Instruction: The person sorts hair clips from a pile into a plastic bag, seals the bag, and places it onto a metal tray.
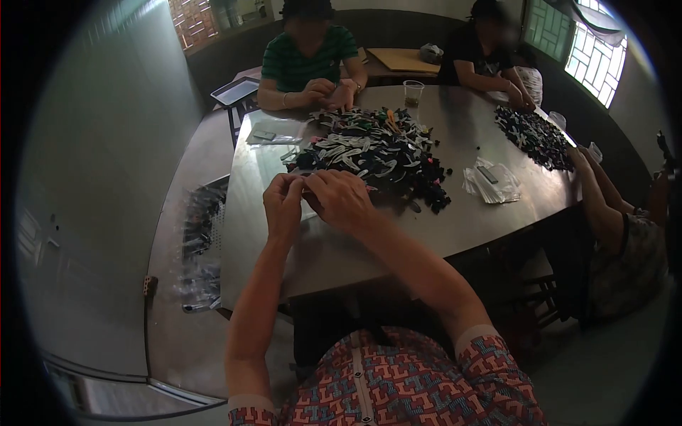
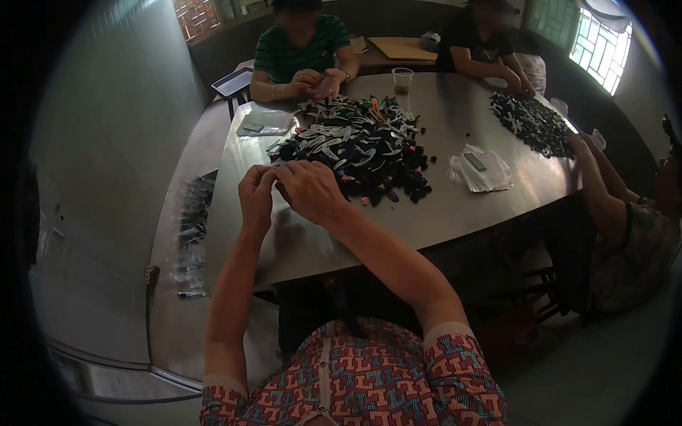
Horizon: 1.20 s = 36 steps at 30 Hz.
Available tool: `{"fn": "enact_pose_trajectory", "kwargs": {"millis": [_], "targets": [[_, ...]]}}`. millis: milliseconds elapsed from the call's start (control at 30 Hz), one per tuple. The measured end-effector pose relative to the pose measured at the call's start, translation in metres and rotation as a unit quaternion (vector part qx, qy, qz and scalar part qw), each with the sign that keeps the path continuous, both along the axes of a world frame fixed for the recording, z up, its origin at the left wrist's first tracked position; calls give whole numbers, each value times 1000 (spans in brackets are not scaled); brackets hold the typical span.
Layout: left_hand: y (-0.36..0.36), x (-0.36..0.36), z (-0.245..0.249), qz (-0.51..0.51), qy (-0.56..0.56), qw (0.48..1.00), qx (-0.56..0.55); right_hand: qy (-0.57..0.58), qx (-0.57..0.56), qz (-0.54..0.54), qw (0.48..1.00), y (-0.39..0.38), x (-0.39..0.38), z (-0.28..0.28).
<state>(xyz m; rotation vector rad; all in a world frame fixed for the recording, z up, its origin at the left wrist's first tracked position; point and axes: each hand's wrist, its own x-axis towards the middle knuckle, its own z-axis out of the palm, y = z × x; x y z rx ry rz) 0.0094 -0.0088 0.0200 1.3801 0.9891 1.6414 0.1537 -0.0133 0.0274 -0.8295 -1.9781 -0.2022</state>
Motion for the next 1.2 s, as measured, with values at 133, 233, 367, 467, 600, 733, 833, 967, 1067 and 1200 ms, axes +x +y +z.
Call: {"fn": "enact_pose_trajectory", "kwargs": {"millis": [133,233,367,467,600,733,833,967,1067,1200], "targets": [[7,-5,-5,15,-13,1000,3,-25,1,-19,999,-5,-3,1],[5,-2,-7,13,-6,1000,17,-48,-17,-16,999,-5,-3,-1],[15,-6,-17,61,78,994,55,-90,-81,-35,992,-1,0,-7],[13,-6,-17,99,138,982,84,-106,-90,-51,989,2,1,-8],[-1,0,-4,108,169,976,82,-101,-95,-28,990,-2,4,-2],[4,-16,1,19,195,978,70,-85,-119,-13,989,1,9,-2],[-1,-33,20,-135,175,973,64,-83,-137,-11,987,0,15,7],[-5,-58,39,-196,418,886,40,-84,-146,-6,986,-16,18,18],[-3,-61,29,-239,422,874,29,-65,-158,17,985,-36,13,18],[-11,-55,32,-283,444,849,-55,-33,-157,73,984,-50,14,10]]}}
